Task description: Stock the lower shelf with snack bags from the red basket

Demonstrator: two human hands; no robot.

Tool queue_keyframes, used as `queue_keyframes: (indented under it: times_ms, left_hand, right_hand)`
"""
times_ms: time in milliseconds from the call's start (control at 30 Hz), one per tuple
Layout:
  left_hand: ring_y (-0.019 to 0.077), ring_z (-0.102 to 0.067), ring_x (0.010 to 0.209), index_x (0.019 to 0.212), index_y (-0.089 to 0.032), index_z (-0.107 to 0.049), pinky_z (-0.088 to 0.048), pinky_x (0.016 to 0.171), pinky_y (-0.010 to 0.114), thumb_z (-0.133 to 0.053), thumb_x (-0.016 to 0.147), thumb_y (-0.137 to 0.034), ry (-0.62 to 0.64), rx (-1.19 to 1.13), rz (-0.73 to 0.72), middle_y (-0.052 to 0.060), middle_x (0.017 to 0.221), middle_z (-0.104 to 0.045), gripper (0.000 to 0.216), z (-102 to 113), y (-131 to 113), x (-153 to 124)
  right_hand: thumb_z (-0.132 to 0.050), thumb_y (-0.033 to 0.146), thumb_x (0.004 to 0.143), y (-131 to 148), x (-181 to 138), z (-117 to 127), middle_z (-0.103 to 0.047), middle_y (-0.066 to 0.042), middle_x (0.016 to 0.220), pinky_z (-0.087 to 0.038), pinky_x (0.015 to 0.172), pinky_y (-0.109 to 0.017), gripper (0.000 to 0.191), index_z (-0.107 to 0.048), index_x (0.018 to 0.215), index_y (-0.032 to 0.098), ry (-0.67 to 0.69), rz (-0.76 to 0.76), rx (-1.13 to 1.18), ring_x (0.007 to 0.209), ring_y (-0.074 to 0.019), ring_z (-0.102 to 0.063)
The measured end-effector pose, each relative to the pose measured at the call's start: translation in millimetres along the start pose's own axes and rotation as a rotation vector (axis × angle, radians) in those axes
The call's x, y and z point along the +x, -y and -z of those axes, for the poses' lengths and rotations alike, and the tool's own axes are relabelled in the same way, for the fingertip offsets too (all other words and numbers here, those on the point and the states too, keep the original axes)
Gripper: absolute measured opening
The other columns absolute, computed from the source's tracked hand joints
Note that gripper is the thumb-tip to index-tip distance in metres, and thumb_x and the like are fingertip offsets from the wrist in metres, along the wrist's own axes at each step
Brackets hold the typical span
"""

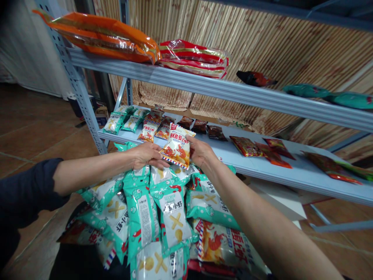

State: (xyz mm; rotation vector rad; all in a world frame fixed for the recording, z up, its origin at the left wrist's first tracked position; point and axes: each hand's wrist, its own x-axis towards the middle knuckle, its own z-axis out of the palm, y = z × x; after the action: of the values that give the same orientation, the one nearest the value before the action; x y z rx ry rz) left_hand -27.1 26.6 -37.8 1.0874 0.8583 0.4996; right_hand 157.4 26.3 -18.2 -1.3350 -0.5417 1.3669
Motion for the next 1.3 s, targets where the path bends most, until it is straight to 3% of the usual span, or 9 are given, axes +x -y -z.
queue_keyframes:
  times_ms: [300, 567, 833, 1000, 1300]
  left_hand:
    - [0.0161, -0.062, 0.064, 0.069, -0.011, -0.055, -0.049, 0.064, 0.029, -0.053, 0.066, -0.003, -0.011, 0.020, -0.017, 0.007, 0.064, -0.062, 0.008, -3.2, -5.7, -6.7]
    - [0.0087, -0.057, 0.063, 0.061, -0.012, -0.056, -0.046, 0.074, 0.026, -0.052, 0.066, 0.000, -0.075, 0.016, -0.028, 0.003, 0.068, -0.061, 0.013, -13.3, -12.6, -14.1]
    - [0.0135, -0.058, 0.065, 0.070, -0.011, -0.060, -0.045, 0.073, 0.031, -0.053, 0.071, -0.006, -0.049, -0.020, -0.123, 0.007, 0.074, -0.063, 0.008, -13.9, -14.1, -7.3]
    - [0.0097, -0.056, 0.062, 0.068, -0.012, -0.057, -0.044, 0.074, 0.028, -0.048, 0.079, -0.006, -0.060, -0.179, -0.130, 0.003, 0.069, -0.060, 0.016, -13.7, -21.1, -10.5]
    - [0.0123, -0.054, 0.068, 0.073, -0.014, -0.058, -0.040, 0.083, 0.037, -0.053, 0.079, -0.013, -0.044, -0.154, -0.118, 0.004, 0.075, -0.061, 0.008, -7.8, -20.8, -13.0]
  right_hand:
    - [-0.047, 0.018, 0.084, 0.1, -9.2, -8.3, -0.068, -0.004, 0.066, -0.053, 0.067, -0.030, 0.013, -0.059, 0.080, 0.015, 0.013, 0.002, -0.009, 0.061, -0.0148, -0.063]
    - [-0.048, 0.013, 0.082, 1.8, -10.6, -8.7, -0.069, -0.004, 0.069, -0.053, 0.066, -0.029, 0.013, -0.060, 0.079, 0.015, 0.029, 0.081, -0.037, 0.062, -0.0140, -0.063]
    - [-0.052, 0.015, 0.080, -3.0, -9.1, -5.8, -0.069, -0.006, 0.077, -0.053, 0.069, -0.031, 0.010, -0.062, 0.079, 0.015, 0.148, 0.141, -0.085, 0.067, -0.0153, -0.064]
    - [-0.051, 0.013, 0.080, -2.9, -10.0, -6.6, -0.069, -0.005, 0.077, -0.053, 0.072, -0.036, 0.012, -0.062, 0.083, 0.015, 0.159, 0.134, -0.072, 0.069, -0.0169, -0.064]
    - [-0.049, 0.013, 0.080, -4.2, -9.5, -6.7, -0.070, -0.006, 0.078, -0.054, 0.068, -0.035, 0.014, -0.062, 0.086, 0.015, 0.189, 0.117, -0.068, 0.067, -0.0170, -0.064]
